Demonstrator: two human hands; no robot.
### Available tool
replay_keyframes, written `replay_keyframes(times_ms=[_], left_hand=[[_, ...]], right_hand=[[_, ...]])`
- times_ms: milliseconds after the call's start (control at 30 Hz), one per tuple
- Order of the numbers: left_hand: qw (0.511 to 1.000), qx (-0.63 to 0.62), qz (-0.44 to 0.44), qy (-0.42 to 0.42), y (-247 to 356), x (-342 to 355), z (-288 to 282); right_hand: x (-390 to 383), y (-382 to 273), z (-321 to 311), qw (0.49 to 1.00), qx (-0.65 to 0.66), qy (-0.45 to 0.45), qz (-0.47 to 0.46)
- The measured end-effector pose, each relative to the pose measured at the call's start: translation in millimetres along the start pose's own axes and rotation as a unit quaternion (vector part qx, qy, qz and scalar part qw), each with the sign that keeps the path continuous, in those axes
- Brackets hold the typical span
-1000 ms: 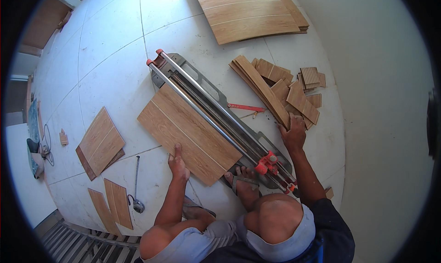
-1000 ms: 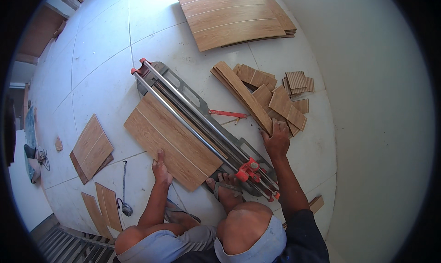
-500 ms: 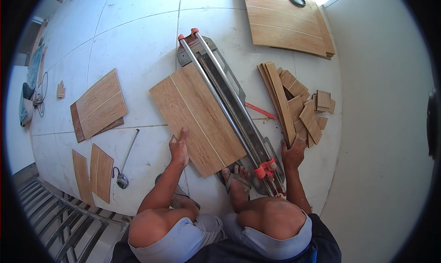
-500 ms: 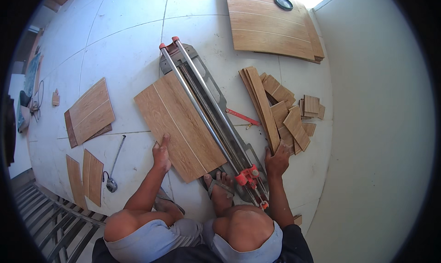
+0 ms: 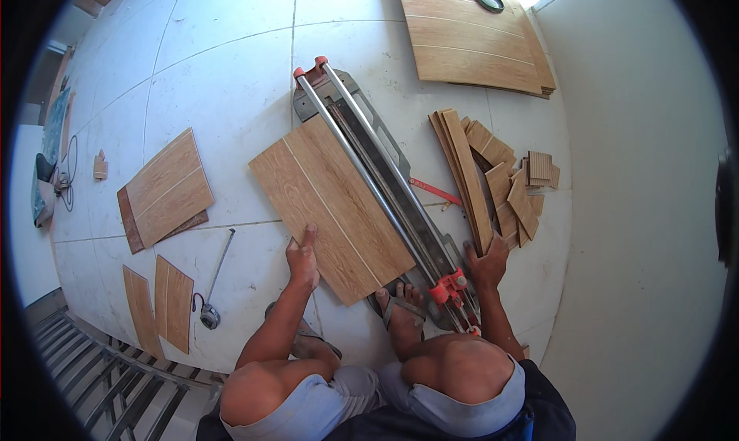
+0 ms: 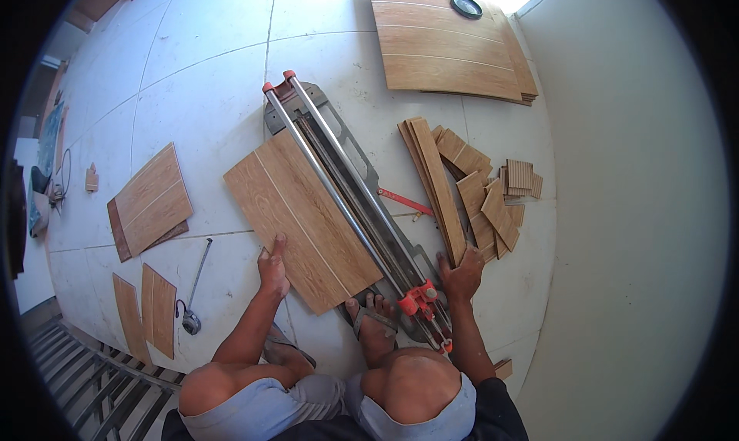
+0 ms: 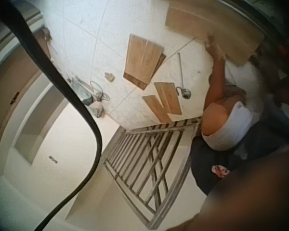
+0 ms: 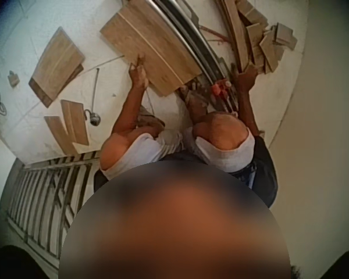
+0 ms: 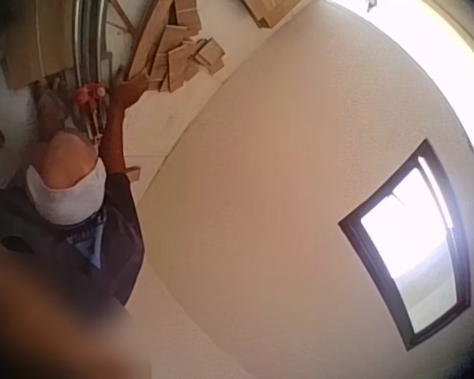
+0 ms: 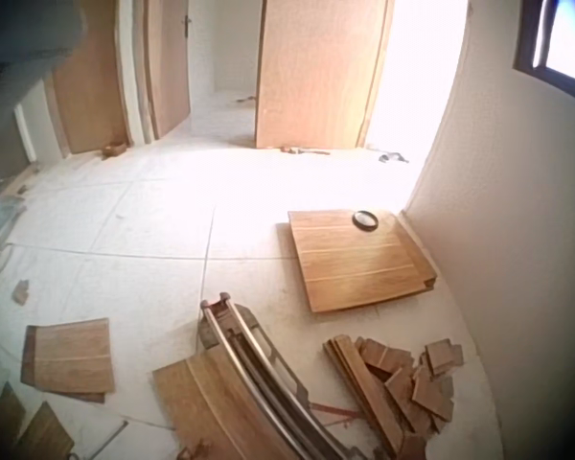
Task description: Measuring and installing tiles on a concrete staircase.
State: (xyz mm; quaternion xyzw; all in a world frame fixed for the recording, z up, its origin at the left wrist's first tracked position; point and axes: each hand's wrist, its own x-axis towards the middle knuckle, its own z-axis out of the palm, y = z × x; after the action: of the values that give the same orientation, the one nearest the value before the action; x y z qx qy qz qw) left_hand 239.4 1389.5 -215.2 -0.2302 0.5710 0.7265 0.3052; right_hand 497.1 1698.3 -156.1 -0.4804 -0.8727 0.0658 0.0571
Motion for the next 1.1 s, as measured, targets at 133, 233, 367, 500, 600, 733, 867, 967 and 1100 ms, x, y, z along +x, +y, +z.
replay_keyframes(times_ms=[133,233,367,500,600,733,867,967,1100], left_hand=[[1.000,0.011,-0.008,0.009,3,-1,-1],[1.000,0.015,-0.017,0.017,6,-2,1],[1.000,0.005,-0.018,0.025,7,-3,1],[0.999,0.026,-0.016,0.015,3,-1,0],[1.000,0.023,-0.016,0.001,0,4,-6],[0.999,0.014,-0.020,0.023,4,-2,4],[1.000,0.011,-0.025,0.016,6,-4,5],[1.000,0.018,-0.016,0.015,9,-5,5],[0.999,0.008,-0.028,0.027,10,-8,15]], right_hand=[[5,4,-1,0.999,-0.004,-0.033,0.013],[13,-1,-5,0.998,-0.009,-0.058,0.030],[21,-6,-14,0.992,0.012,-0.113,0.052],[27,-9,-34,0.983,0.011,-0.167,0.074],[28,-9,-39,0.987,0.012,-0.153,0.053],[32,-18,-57,0.977,0.049,-0.184,0.099],[35,-26,-71,0.974,0.052,-0.191,0.109],[34,-26,-76,0.969,0.071,-0.205,0.118],[27,-17,-77,0.964,0.123,-0.201,0.125]])
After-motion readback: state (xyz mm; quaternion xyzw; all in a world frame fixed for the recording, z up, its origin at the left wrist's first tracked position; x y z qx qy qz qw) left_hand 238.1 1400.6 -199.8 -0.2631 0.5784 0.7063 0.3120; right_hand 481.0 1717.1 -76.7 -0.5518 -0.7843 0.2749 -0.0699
